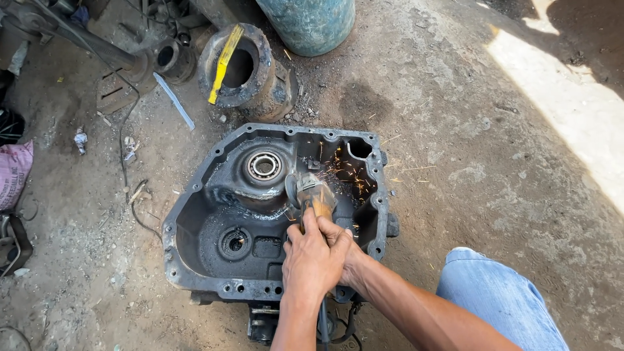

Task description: The person uses an angle grinder to grind the interior surfaces of a metal engine or transmission casing. They move the tool between different internal compartments and edges of the casing while stabilizing it on the ground.

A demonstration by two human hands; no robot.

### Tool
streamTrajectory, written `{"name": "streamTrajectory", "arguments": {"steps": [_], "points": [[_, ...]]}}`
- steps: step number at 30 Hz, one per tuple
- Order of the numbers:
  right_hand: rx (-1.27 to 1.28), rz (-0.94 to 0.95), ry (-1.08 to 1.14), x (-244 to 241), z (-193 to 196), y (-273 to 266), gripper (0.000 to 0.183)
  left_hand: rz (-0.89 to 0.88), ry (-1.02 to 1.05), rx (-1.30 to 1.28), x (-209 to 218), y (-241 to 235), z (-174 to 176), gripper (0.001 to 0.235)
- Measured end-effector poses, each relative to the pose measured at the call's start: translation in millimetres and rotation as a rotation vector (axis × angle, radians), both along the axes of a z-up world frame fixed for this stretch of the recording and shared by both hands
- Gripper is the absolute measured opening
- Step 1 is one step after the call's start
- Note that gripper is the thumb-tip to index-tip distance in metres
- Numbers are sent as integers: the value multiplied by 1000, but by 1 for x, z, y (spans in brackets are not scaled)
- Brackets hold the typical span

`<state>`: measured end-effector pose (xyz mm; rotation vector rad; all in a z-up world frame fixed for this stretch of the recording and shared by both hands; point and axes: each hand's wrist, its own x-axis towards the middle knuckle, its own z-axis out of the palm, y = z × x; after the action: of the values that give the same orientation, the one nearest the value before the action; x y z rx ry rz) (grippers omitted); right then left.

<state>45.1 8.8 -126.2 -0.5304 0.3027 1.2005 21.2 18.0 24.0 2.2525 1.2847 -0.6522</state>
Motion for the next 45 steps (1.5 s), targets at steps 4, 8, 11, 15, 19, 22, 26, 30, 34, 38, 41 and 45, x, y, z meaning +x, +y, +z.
{"name": "streamTrajectory", "arguments": {"steps": [4, 8, 11, 15, 19, 22, 26, 30, 34, 38, 41, 45], "points": [[-10, -7, 19, -4, -3, -6, 33, 14, 4, -44, 4, 0, 5, 89], [-27, -22, 38, 2, -6, -9, 36, 62, -37, -64, 3, 1, -7, 90], [-39, -30, 48, 10, -5, -6, 39, 68, -120, -71, 4, 8, -19, 91], [-81, -11, 59, 14, 12, -10, 32, 122, -148, -101, 4, 9, -23, 94], [-71, 5, 79, 20, 15, -12, 22, 120, -179, -118, 3, 10, -24, 96], [-30, 14, 78, 21, 29, -11, 20, 122, -152, -98, 4, 6, -14, 93], [10, 17, 92, 6, 33, -20, 17, 94, -127, -87, -1, -3, -5, 92], [-15, 9, 178, -4, 22, -16, 12, 169, -95, -75, -8, -6, -6, 93], [-11, 21, 116, 3, 26, -6, 16, 171, -109, -63, -13, -3, -14, 93], [-13, 23, 114, 0, 25, -9, 16, 161, -107, -92, -13, 0, -13, 93], [-18, 22, 115, -8, 20, -13, 15, 154, -70, -68, -14, -3, -10, 92], [-33, 34, 131, -12, 18, -17, 15, 146, -74, -56, -17, -7, -3, 91]]}}
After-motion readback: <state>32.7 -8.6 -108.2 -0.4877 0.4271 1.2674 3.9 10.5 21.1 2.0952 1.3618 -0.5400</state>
